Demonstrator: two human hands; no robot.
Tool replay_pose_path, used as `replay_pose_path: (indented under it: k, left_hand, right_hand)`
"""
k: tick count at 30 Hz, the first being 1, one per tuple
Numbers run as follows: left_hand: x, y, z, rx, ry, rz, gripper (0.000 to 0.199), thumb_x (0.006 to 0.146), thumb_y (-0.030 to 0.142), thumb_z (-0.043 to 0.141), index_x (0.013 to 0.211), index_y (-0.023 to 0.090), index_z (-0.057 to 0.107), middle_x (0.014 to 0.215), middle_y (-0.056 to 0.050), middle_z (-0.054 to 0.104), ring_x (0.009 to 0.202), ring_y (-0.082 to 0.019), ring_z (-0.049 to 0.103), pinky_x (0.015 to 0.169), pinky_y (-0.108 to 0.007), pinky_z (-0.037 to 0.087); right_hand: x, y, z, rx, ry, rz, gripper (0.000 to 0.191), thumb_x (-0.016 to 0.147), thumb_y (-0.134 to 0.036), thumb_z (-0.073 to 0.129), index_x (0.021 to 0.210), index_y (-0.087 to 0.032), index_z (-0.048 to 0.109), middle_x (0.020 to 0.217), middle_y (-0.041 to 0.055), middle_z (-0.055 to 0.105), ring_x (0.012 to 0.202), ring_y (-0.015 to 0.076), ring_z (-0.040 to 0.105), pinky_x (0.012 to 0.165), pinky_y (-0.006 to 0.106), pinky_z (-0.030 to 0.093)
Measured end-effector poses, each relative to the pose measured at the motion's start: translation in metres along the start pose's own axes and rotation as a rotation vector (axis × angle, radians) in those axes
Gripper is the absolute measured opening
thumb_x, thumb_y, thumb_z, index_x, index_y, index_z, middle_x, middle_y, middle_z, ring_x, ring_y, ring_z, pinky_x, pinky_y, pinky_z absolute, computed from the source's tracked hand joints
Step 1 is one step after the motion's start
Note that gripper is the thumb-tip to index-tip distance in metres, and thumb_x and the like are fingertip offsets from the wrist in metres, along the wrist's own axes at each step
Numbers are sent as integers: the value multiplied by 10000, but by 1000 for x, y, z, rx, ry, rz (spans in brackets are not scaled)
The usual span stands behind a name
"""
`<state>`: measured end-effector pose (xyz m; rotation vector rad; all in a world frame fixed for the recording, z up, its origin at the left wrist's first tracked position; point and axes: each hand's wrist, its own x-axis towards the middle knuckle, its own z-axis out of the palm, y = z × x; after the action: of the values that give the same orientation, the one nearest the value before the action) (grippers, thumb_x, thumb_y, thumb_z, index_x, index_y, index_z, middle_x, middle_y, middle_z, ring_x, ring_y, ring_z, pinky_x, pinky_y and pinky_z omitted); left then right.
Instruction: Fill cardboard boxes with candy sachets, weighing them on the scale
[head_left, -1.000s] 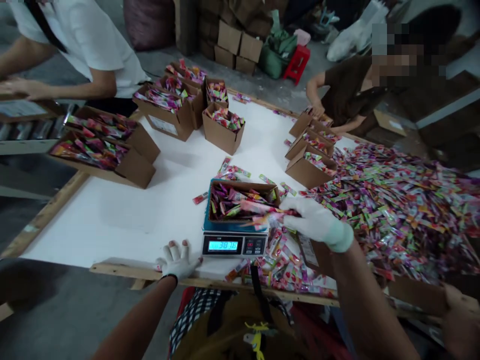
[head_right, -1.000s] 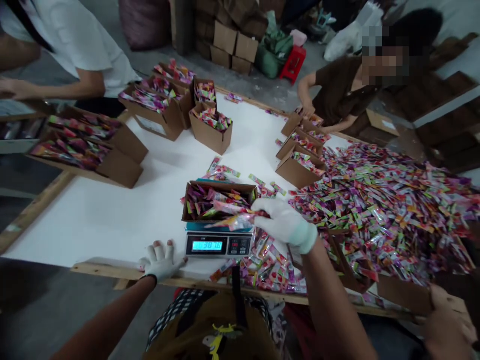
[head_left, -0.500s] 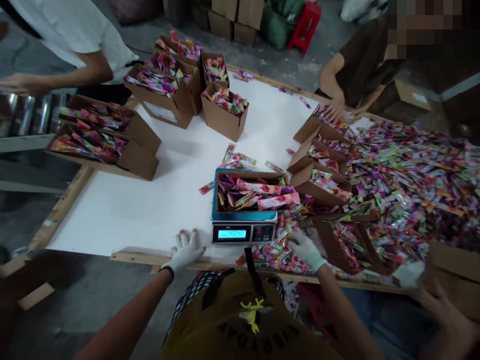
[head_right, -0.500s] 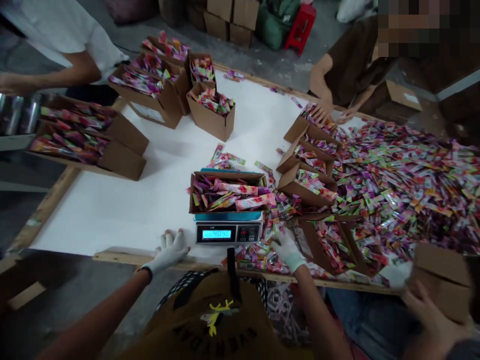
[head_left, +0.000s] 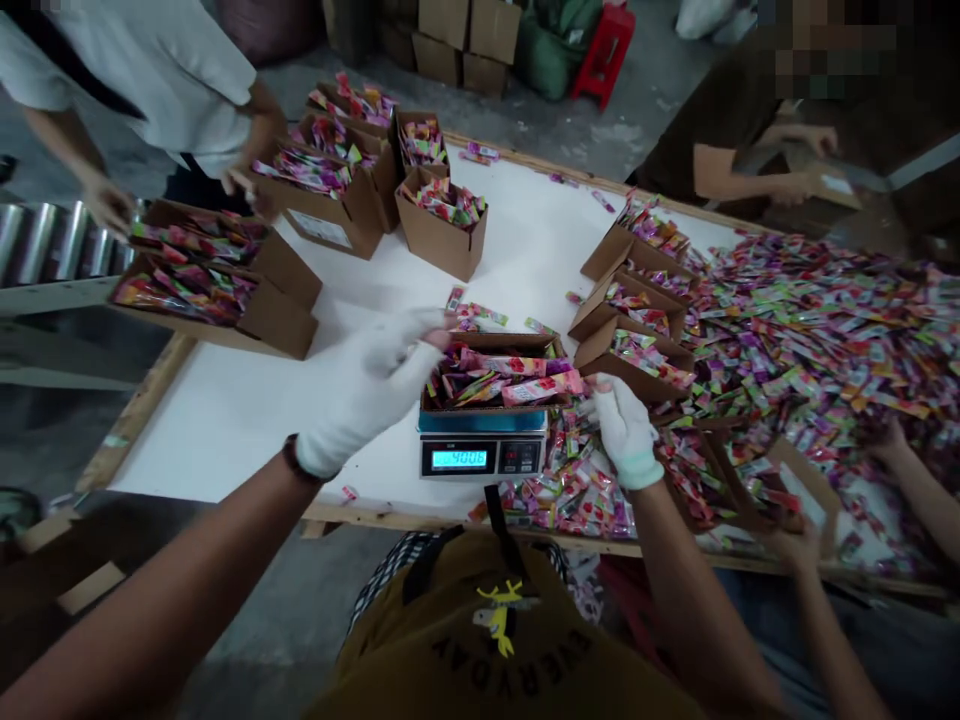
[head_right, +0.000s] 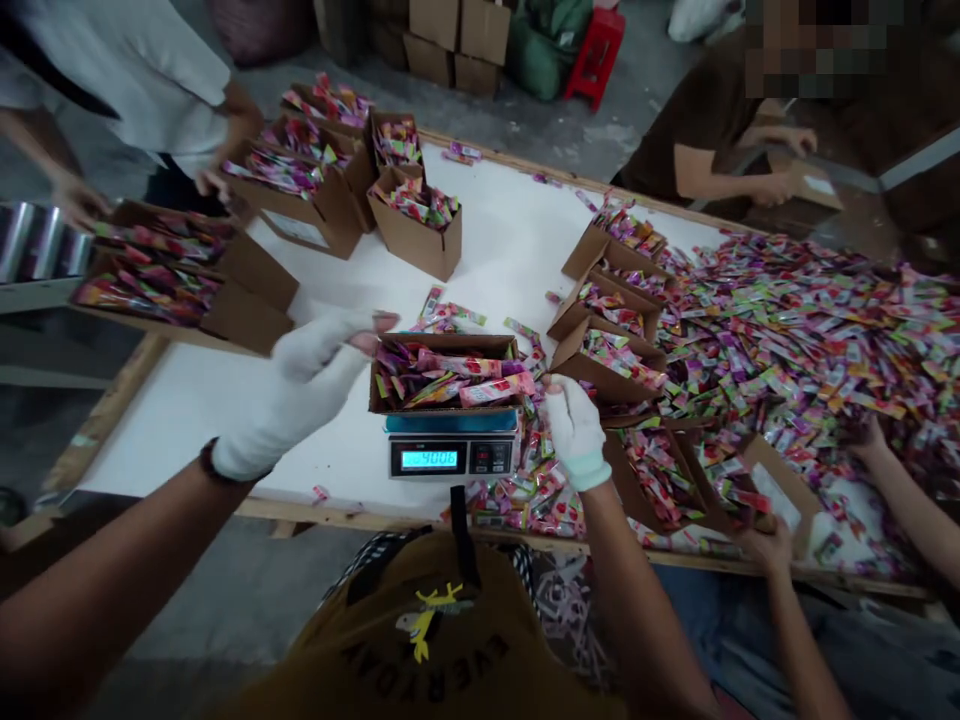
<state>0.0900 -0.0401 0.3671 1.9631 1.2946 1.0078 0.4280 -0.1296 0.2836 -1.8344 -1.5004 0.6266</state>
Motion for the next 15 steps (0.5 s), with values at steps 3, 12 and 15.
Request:
replay_pose_path:
  k: [3,12,15]
  left_hand:
    - [21,30,23,31,-216,126,370,1052,363,485,1270,197,732,1321,-66,754,1232,-214,696,1152,-403,529]
    - [27,9,82,280,-696,309,553,953,427,651,1426,142,637,1524,-189,617,1456,-330,544,1257,-529,395]
    - [22,-3,99,492,-866,200,600,807,321,755,1371,129,681,1468,-238,644,1415,-415,563,1246,-621,342]
  right_hand:
    - [16,-31,4,-14,97,-65,545,1046,-649,391,1167,-210,691,1069,118,748,1041,258,695,1002,408,548]
    - [23,-39,17,-18,75,-47,556,1026,-659,422,1147,-188,691,1147,143,754,1085,259,689,1049,413,528]
    - [18,-18,10,-19,39,12,564,998,-660,477,1208,-182,691,1193,152,750,1095,274,690,1062,454,531]
